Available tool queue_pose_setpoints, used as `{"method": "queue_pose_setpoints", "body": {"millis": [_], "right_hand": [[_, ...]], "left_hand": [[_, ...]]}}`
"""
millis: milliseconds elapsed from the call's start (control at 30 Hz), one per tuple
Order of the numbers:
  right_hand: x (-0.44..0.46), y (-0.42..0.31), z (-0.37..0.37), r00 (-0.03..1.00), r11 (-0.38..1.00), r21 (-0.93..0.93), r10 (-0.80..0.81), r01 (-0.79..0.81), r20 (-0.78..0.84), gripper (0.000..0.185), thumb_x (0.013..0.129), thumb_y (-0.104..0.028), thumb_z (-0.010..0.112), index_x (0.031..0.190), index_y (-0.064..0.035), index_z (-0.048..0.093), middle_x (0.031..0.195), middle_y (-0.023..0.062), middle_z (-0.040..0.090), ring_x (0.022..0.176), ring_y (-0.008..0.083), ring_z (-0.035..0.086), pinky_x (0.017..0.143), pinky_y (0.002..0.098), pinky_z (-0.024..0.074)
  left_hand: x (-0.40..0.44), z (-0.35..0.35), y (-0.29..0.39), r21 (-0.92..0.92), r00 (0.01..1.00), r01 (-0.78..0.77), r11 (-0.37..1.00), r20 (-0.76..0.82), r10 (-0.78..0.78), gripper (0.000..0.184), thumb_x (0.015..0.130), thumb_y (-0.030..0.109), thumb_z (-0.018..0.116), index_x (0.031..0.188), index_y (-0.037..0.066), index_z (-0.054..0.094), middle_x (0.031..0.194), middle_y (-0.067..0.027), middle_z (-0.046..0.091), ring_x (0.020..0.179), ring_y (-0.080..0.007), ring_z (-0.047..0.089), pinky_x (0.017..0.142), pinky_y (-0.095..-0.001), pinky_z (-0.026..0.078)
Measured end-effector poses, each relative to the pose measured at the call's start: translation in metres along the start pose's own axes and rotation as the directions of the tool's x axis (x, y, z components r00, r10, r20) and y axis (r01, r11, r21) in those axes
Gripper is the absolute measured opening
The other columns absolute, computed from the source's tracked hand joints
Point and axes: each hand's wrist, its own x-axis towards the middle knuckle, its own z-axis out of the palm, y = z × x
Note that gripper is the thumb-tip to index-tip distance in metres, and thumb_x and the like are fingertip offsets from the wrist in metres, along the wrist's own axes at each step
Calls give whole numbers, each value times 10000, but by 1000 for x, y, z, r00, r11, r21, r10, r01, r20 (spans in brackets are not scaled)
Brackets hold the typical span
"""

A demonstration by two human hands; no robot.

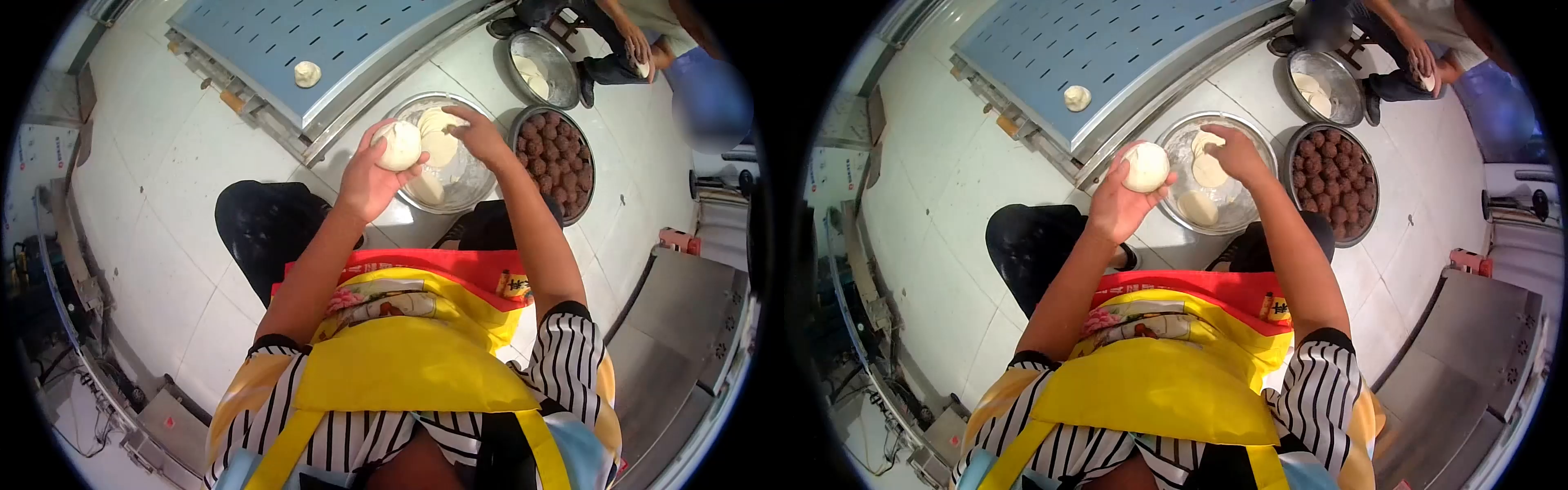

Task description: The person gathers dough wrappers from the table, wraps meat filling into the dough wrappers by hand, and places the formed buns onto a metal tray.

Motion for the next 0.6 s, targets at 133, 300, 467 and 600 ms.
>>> {"method": "queue_pose_setpoints", "body": {"millis": [133,300,467,600], "right_hand": [[-32,-44,24,879,834,-280,-460,476,125,594,783,-247,677,1320,-116,459,1349,138,454,1228,291,448,1015,357,355],[-62,-56,44,874,848,-214,-466,485,138,753,674,-182,764,1338,-87,422,1358,126,444,1253,271,431,1022,350,350],[-64,-56,60,977,968,131,-211,212,-23,670,577,-180,798,1150,-13,496,1028,91,598,919,170,578,819,302,467],[-69,-65,72,937,940,-5,-340,341,-83,620,585,-195,809,1103,-18,517,915,81,604,834,161,586,751,291,477]], "left_hand": [[8,-2,-1,116,987,159,980,-31,-156,519,928,558,341,1191,127,463,988,-82,612,830,-248,620,656,-333,481],[8,25,3,123,926,335,934,-226,-302,636,874,675,315,988,97,555,705,-54,583,477,-170,525,368,-263,346],[-4,42,5,134,938,332,934,-147,-313,690,821,753,286,996,142,557,766,-2,580,580,-108,529,419,-247,359],[-6,37,6,223,943,308,925,-198,-266,698,827,753,254,1050,159,545,817,19,588,677,-101,549,469,-256,390]]}}
